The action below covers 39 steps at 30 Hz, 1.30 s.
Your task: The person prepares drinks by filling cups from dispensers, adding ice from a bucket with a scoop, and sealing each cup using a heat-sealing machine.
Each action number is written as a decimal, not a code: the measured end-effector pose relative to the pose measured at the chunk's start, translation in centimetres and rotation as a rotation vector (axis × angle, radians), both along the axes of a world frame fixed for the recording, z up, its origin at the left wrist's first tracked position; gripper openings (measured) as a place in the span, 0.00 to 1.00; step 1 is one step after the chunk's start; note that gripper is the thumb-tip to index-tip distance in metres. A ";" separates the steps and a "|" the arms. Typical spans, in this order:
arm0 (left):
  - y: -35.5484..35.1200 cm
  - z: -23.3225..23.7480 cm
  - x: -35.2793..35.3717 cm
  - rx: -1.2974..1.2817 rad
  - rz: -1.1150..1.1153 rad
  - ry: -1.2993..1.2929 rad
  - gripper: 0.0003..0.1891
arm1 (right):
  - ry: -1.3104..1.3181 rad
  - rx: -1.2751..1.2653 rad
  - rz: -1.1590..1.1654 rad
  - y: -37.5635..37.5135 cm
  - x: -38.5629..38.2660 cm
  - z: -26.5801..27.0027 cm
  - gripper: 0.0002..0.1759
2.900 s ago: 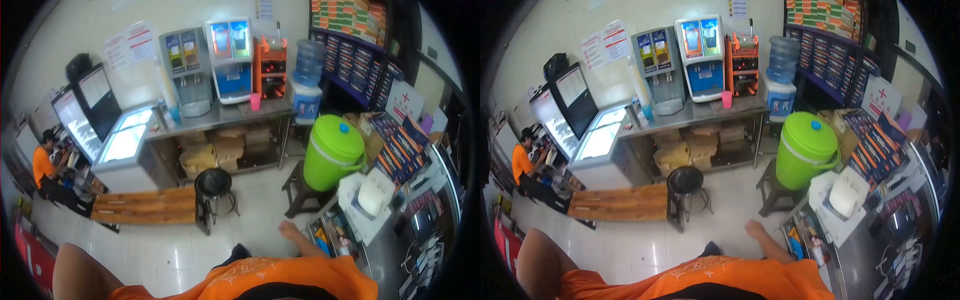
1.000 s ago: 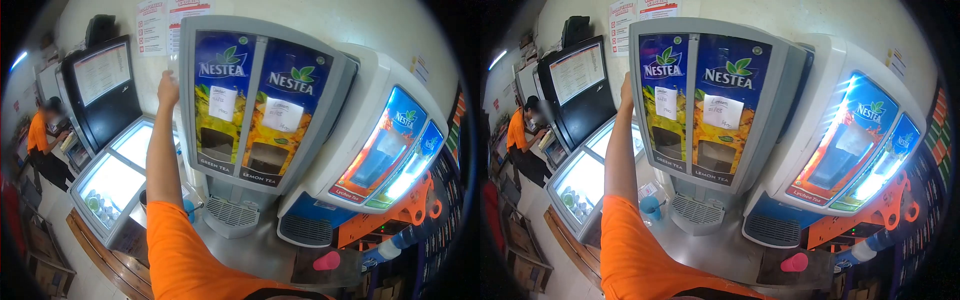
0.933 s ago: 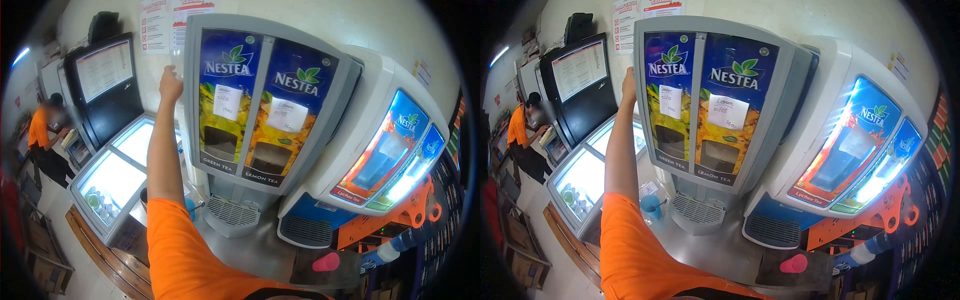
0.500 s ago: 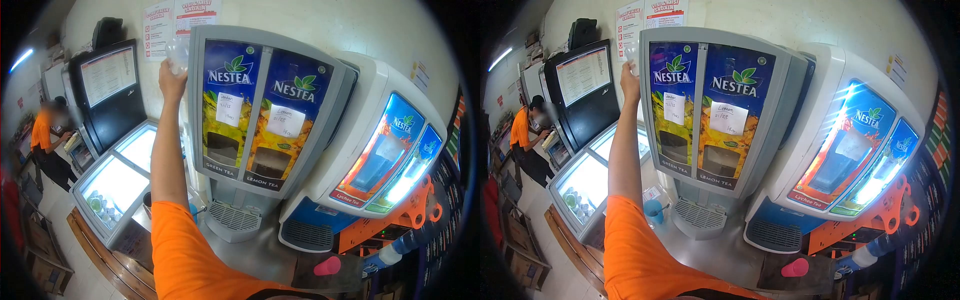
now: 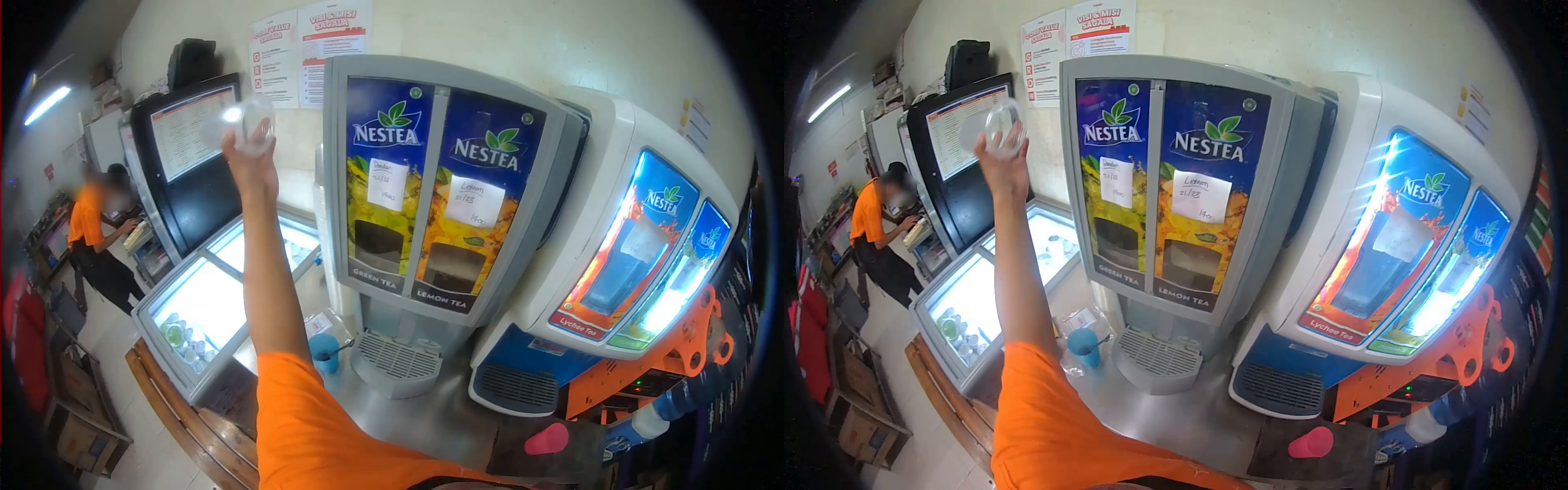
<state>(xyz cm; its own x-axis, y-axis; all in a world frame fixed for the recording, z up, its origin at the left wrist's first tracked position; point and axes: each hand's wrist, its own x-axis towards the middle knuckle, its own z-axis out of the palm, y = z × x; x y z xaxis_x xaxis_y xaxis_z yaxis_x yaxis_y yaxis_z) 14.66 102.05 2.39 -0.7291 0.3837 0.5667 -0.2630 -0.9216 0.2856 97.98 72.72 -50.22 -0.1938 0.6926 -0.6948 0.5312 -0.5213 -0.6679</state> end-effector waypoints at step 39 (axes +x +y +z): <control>-27.6 -27.4 36.9 -1.251 -0.328 1.357 0.41 | 0.274 0.884 0.139 6.5 -15.9 31.6 0.13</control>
